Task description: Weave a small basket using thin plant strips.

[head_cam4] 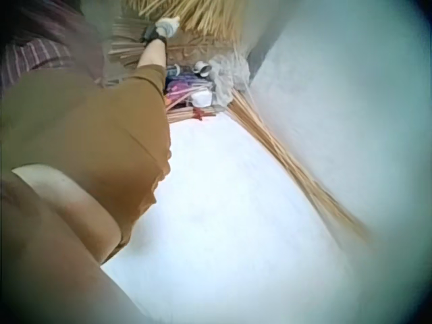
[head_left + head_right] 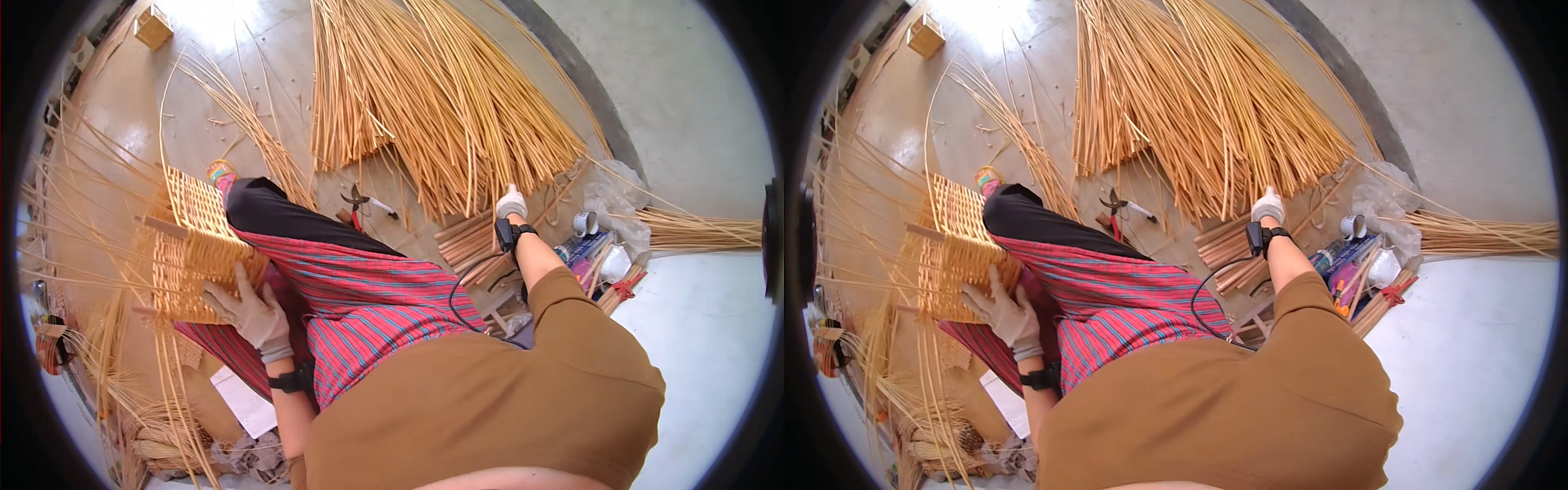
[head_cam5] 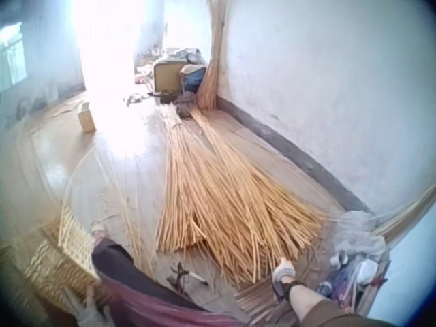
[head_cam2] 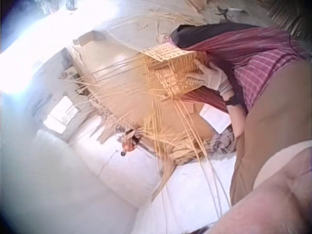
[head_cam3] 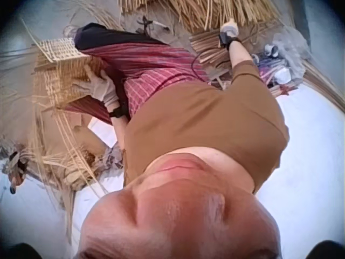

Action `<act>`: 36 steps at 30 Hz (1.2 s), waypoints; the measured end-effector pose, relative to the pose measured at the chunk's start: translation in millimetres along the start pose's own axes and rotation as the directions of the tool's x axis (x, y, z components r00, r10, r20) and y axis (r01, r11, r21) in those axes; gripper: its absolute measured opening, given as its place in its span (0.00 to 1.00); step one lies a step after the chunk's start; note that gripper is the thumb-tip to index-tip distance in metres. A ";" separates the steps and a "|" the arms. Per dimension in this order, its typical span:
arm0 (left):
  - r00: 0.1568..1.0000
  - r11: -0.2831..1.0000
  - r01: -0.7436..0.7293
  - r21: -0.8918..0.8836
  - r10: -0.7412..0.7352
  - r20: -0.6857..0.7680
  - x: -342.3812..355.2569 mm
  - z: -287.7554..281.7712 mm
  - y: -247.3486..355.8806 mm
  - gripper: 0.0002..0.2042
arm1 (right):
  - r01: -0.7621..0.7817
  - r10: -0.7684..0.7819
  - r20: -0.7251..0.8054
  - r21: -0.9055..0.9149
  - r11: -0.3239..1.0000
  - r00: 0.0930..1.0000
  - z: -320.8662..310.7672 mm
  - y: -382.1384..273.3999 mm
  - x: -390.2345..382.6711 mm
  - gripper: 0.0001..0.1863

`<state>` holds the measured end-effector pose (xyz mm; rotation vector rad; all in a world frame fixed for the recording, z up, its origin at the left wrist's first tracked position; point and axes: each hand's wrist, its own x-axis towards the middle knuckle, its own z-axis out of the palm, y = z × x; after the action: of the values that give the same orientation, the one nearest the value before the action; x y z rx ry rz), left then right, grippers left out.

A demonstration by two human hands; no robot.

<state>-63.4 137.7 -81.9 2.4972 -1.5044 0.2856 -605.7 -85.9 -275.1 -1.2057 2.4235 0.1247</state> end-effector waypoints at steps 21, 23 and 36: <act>0.998 0.999 0.037 -0.029 -0.038 -0.045 -1.4 -4.8 5.8 0.34 | -0.500 -0.764 0.338 0.866 0.023 0.550 -64.9 -174.2 -60.2 0.16; 0.998 0.996 0.050 -0.070 -0.053 -0.044 -1.1 -11.9 10.2 0.33 | -0.367 -0.695 0.360 0.919 0.146 0.623 -90.8 -228.5 -86.1 0.14; 0.747 -0.040 0.631 -0.775 0.303 0.592 11.3 -83.4 12.0 0.12 | 0.331 -0.442 0.632 0.742 0.583 -0.637 -54.7 -240.8 -387.1 0.18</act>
<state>-73.5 145.9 2.2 1.3055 -0.7245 -1.4361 -231.2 37.3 -39.7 -1.1531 0.0158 0.4920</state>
